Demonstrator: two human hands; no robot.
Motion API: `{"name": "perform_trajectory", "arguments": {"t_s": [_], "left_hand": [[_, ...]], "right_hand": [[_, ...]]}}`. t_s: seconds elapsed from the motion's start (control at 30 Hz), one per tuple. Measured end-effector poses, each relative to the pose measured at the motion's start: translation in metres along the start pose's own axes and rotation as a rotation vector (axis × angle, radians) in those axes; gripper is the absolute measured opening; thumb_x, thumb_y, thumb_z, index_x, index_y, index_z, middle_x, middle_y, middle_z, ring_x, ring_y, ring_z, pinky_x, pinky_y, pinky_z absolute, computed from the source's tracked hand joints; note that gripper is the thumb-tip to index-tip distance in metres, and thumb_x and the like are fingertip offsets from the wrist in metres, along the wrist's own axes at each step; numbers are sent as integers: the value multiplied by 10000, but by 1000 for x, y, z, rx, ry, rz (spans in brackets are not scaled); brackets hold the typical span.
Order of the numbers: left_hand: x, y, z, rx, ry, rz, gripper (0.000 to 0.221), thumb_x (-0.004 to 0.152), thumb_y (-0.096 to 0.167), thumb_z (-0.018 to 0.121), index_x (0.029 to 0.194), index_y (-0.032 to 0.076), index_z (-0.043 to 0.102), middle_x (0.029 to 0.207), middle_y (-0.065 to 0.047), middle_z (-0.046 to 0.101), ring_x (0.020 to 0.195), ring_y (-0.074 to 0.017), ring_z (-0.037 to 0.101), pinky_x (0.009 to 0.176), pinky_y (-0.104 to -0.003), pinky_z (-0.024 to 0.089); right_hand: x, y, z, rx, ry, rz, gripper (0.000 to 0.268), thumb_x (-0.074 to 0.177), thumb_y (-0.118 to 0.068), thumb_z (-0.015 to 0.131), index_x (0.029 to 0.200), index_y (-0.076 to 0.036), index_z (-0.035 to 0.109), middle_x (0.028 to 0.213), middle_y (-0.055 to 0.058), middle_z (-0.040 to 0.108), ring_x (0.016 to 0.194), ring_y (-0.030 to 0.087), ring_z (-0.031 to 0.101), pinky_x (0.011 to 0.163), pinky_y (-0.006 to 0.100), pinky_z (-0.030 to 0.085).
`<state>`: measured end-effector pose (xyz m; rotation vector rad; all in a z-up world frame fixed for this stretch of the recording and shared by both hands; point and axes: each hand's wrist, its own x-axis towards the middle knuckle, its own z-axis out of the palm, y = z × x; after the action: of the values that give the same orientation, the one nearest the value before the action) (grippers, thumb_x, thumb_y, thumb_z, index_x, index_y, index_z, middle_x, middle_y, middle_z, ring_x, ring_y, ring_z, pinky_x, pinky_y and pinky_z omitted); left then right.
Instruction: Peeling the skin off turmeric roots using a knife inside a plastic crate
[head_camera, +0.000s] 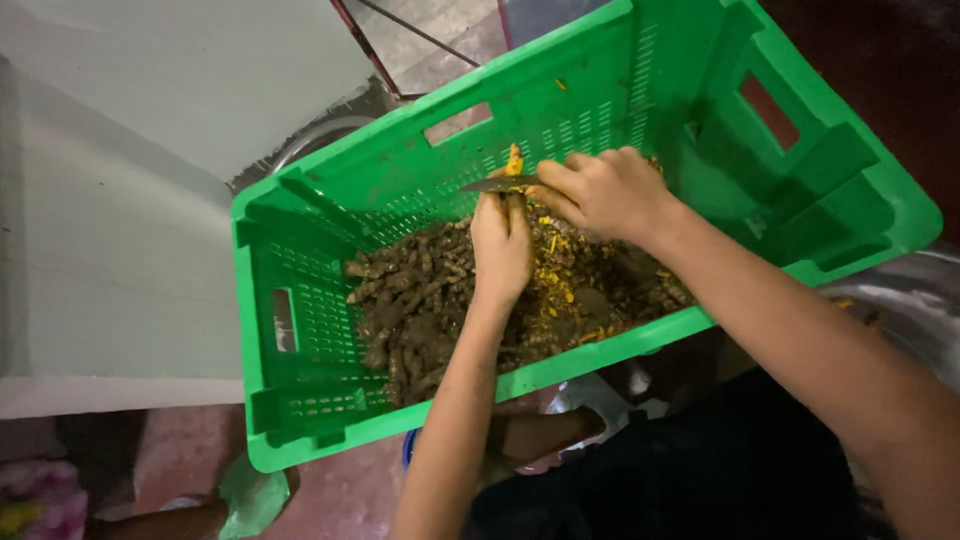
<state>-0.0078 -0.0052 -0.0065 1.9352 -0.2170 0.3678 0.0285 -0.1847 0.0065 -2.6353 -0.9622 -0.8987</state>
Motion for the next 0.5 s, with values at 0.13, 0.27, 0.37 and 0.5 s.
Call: {"name": "perform_trajectory", "arguments": {"t_s": [0.13,0.27,0.37,0.5], "left_hand": [[-5,17,3,24,-6,-174,426,1111,258,381,1356,-73,489,1317,-383,581,1247,-549,563,1041,-648,441],[-6,34,-6,43,-6,-244,411,1112,287,340,1316,-29,504,1265,-337,637,1196,-533,606,968,-639,496],[-6,45,-10,-13,-7,-254,396,1108,279,340,1287,-37,499,1259,-397,604,1219,-590,555,983,-671,460],[-2,37,-5,7,-27,-261,400,1092,318,398,1304,-3,510,1240,-376,619,1208,-580,565,974,-667,458]], "right_hand": [[5,1,-3,-216,-12,2,282,1131,-517,460,1096,-274,599,794,-13,714,445,128,640,460,237,523],[5,25,23,-20,-20,208,318,1169,-465,479,1054,-205,623,745,86,710,378,165,585,372,281,462],[-2,26,19,-4,-55,320,339,1163,-508,444,1060,-207,564,765,145,701,574,423,710,510,520,550],[-3,11,13,151,-62,111,262,1106,-445,519,1093,-209,631,757,99,704,567,348,699,525,422,569]]}}
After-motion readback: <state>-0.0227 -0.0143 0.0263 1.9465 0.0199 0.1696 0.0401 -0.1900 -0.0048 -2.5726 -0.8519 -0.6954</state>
